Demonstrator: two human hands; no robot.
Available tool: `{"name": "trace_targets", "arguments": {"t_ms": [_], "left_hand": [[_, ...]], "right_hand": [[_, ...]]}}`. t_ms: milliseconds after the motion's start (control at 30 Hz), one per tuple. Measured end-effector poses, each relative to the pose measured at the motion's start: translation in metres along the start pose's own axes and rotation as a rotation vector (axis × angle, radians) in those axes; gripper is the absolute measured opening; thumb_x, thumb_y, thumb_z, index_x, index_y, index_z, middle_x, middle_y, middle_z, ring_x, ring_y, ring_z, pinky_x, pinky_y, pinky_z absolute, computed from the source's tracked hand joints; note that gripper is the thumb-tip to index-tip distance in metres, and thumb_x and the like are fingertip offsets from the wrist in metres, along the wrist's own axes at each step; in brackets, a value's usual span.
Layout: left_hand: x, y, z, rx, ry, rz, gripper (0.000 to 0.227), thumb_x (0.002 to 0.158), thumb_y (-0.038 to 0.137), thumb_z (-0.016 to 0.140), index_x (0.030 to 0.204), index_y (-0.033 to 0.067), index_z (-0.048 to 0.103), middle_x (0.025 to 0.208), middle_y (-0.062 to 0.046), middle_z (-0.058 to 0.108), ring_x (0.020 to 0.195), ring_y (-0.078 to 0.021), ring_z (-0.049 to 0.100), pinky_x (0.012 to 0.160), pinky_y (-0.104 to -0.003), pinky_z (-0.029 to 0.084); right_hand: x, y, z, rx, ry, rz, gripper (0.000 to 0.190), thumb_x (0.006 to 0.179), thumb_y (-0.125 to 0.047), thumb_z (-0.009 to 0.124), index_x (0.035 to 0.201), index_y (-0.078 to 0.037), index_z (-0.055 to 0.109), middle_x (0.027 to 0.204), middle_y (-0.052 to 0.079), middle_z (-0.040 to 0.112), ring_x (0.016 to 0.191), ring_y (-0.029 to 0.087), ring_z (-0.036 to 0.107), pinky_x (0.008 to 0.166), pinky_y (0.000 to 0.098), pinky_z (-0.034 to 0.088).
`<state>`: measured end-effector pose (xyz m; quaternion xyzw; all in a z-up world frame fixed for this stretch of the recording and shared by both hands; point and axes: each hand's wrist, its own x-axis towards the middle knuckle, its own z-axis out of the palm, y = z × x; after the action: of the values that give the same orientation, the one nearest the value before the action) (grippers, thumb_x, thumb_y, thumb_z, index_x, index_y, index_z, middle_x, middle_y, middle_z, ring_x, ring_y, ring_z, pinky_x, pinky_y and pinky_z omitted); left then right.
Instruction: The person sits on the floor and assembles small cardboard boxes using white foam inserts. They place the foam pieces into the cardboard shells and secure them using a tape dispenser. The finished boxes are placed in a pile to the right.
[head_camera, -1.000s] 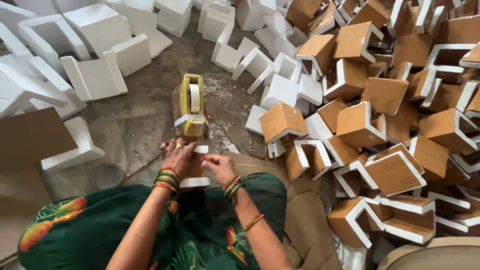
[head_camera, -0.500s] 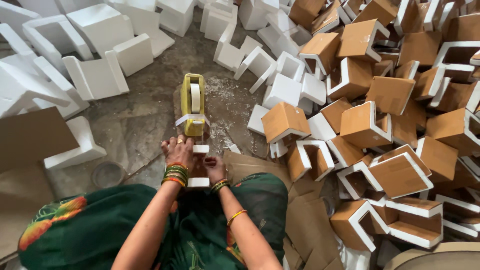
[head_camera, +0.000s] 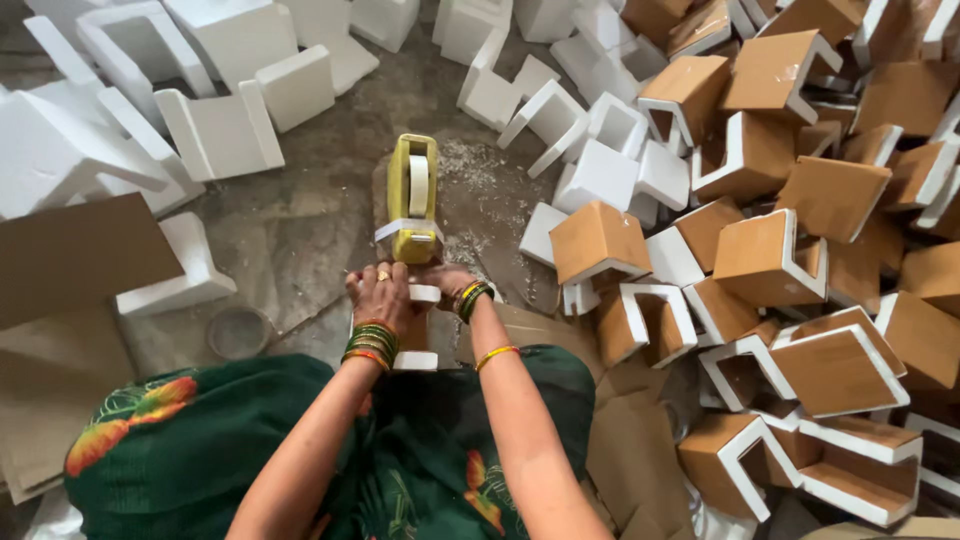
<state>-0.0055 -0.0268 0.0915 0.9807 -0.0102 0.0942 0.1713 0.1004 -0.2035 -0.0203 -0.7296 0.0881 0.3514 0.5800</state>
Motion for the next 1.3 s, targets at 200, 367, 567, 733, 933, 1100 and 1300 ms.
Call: {"name": "trace_targets", "arguments": {"t_ms": [200,367,567,733,933,1100,1300], "left_hand": [[-0.004,0.003,-0.008,0.190,-0.028,0.012,0.044,0.076,0.019,0.074,0.117,0.0177,0.057,0.110,-0.003,0.062,0.113,-0.0249,0.055,0.102,-0.049,0.032],[-0.006,0.008,-0.009,0.114,0.018,0.015,0.039,0.078,0.017,0.069,0.114,0.0147,0.057,0.107,-0.006,0.064,0.111,-0.0270,0.057,0.101,-0.048,0.033],[0.002,0.039,0.015,-0.073,-0.039,0.081,0.051,0.072,0.021,0.077,0.116,0.0116,0.055,0.113,-0.014,0.063,0.117,-0.0326,0.055,0.102,-0.051,0.033],[-0.012,-0.018,0.037,-0.489,0.261,0.203,0.100,0.056,0.014,0.081,0.145,-0.0057,0.040,0.138,-0.036,0.049,0.130,-0.0524,0.040,0.112,-0.058,0.031],[-0.028,-0.050,0.040,-1.175,-0.114,-0.122,0.045,0.101,0.007,0.059,0.146,0.0098,0.057,0.131,-0.009,0.069,0.108,-0.0194,0.065,0.096,-0.030,0.052],[-0.027,-0.046,0.041,-1.112,-0.045,-0.196,0.038,0.097,0.000,0.058,0.132,0.0101,0.066,0.112,-0.009,0.074,0.099,-0.0148,0.071,0.090,-0.028,0.054],[-0.029,-0.046,0.043,-1.078,0.072,-0.036,0.037,0.093,-0.003,0.062,0.128,0.0076,0.066,0.118,-0.010,0.071,0.099,-0.0178,0.071,0.089,-0.030,0.055]], "right_hand": [[0.011,0.042,0.004,-0.047,-0.086,-0.189,0.030,0.086,-0.014,0.074,0.112,-0.001,0.075,0.091,0.012,0.073,0.073,0.029,0.066,0.056,0.0373,0.054],[-0.050,0.050,0.016,0.006,0.200,-0.384,0.036,0.081,-0.003,0.074,0.117,-0.004,0.072,0.099,0.007,0.073,0.083,0.019,0.067,0.068,0.0327,0.057],[-0.101,0.023,0.001,-0.130,0.349,-0.502,0.039,0.075,0.006,0.080,0.112,-0.005,0.074,0.102,0.003,0.076,0.091,0.012,0.069,0.081,0.0303,0.060],[-0.080,0.058,-0.008,-0.150,0.284,-0.540,0.027,0.078,0.002,0.083,0.103,-0.003,0.073,0.097,0.004,0.078,0.089,0.010,0.071,0.080,0.0306,0.061],[-0.071,0.077,-0.013,-0.392,0.404,-0.579,0.027,0.078,0.000,0.080,0.103,-0.002,0.072,0.096,0.013,0.075,0.084,0.022,0.073,0.075,0.0351,0.060],[-0.039,0.030,-0.048,-0.925,0.397,-0.577,0.027,0.085,-0.005,0.070,0.110,-0.007,0.078,0.103,0.017,0.077,0.095,0.029,0.072,0.082,0.0382,0.058],[-0.011,-0.097,-0.026,-0.287,0.369,-0.326,0.027,0.096,-0.025,0.068,0.113,-0.006,0.076,0.097,0.005,0.078,0.079,0.013,0.070,0.072,0.0316,0.058]]}}
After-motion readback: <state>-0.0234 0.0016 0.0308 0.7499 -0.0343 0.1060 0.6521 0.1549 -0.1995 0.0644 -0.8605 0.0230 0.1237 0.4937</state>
